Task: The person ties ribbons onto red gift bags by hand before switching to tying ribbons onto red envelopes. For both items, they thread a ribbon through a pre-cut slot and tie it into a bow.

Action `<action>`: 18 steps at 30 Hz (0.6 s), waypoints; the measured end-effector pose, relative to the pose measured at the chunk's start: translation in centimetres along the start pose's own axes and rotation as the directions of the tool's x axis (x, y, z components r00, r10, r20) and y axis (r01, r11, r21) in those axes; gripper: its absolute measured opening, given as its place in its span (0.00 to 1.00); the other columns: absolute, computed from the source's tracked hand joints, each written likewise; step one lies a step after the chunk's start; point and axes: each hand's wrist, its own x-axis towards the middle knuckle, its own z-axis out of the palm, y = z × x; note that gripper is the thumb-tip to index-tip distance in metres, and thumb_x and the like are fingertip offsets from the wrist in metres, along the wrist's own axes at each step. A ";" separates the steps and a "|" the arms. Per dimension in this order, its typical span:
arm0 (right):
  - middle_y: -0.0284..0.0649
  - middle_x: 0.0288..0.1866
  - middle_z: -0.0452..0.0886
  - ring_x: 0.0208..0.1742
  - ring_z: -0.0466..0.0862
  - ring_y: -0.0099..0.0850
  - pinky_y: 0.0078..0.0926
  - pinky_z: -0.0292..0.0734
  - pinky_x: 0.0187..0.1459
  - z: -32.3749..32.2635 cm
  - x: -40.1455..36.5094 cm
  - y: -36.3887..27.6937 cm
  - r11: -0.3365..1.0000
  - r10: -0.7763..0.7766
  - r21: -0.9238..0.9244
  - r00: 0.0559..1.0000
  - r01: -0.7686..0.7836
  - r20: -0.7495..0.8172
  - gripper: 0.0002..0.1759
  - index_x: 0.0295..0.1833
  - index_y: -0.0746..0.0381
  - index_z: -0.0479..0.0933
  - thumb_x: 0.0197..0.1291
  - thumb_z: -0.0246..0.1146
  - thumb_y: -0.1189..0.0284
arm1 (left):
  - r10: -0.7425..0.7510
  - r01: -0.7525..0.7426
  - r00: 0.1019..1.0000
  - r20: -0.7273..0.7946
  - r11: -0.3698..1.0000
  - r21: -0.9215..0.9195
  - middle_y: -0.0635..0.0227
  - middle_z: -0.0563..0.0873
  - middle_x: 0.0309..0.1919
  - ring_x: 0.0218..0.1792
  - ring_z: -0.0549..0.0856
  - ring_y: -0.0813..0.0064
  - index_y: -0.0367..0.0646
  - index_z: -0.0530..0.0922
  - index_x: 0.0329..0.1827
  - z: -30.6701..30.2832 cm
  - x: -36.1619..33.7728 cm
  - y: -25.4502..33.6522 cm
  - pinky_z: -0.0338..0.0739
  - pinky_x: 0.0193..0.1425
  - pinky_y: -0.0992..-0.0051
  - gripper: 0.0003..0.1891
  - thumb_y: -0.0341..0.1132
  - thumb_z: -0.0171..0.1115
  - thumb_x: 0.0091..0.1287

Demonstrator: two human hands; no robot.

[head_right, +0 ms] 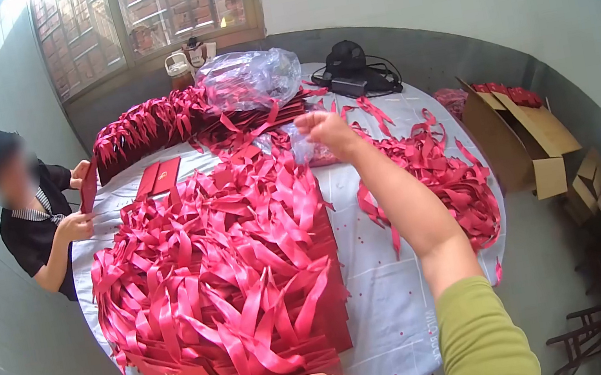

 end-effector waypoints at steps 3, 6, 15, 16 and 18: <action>0.41 0.55 0.84 0.51 0.85 0.32 0.28 0.81 0.52 -1.0 6.7 1.5 0.992 -0.039 0.112 0.991 0.053 -0.130 0.28 0.59 0.69 0.79 0.50 0.53 0.89 | 0.103 -0.103 0.995 0.009 0.985 0.138 0.65 0.82 0.32 0.28 0.83 0.68 0.40 0.80 0.40 0.3 -1.0 -1.8 0.77 0.31 0.71 0.12 0.34 0.70 0.55; 0.40 0.53 0.84 0.48 0.86 0.32 0.27 0.82 0.50 -0.5 9.7 2.8 0.993 -0.029 -0.119 0.949 -0.009 -0.315 0.23 0.59 0.69 0.79 0.55 0.56 0.85 | 0.007 -0.008 1.000 0.018 0.997 0.070 0.64 0.83 0.36 0.29 0.83 0.68 0.40 0.80 0.41 -0.8 -1.1 -1.9 0.77 0.33 0.71 0.11 0.34 0.67 0.58; 0.59 0.55 0.84 0.59 0.84 0.51 0.45 0.79 0.61 -1.4 12.7 7.8 0.281 -0.147 -0.936 0.954 -0.212 -0.260 0.28 0.55 0.67 0.80 0.54 0.75 0.61 | -0.102 0.100 0.993 0.052 0.994 0.042 0.56 0.83 0.39 0.35 0.82 0.63 0.35 0.80 0.45 2.1 -5.1 -4.4 0.78 0.37 0.67 0.16 0.33 0.60 0.54; 0.58 0.56 0.84 0.60 0.84 0.51 0.46 0.79 0.61 -1.6 13.0 8.0 0.295 -0.162 -0.933 0.952 -0.204 -0.259 0.29 0.55 0.67 0.80 0.53 0.76 0.60 | -0.119 0.117 0.991 0.055 0.993 0.025 0.54 0.83 0.39 0.36 0.82 0.62 0.34 0.80 0.45 2.6 -5.6 -4.4 0.78 0.38 0.66 0.17 0.33 0.60 0.54; 0.57 0.56 0.84 0.61 0.83 0.51 0.46 0.79 0.61 -1.4 13.0 7.7 0.284 -0.148 -0.933 0.951 -0.222 -0.271 0.29 0.56 0.67 0.80 0.52 0.75 0.61 | -0.147 0.148 0.987 0.063 0.989 -0.009 0.52 0.83 0.40 0.37 0.82 0.60 0.32 0.81 0.46 3.6 -6.6 -4.3 0.78 0.39 0.65 0.19 0.33 0.58 0.52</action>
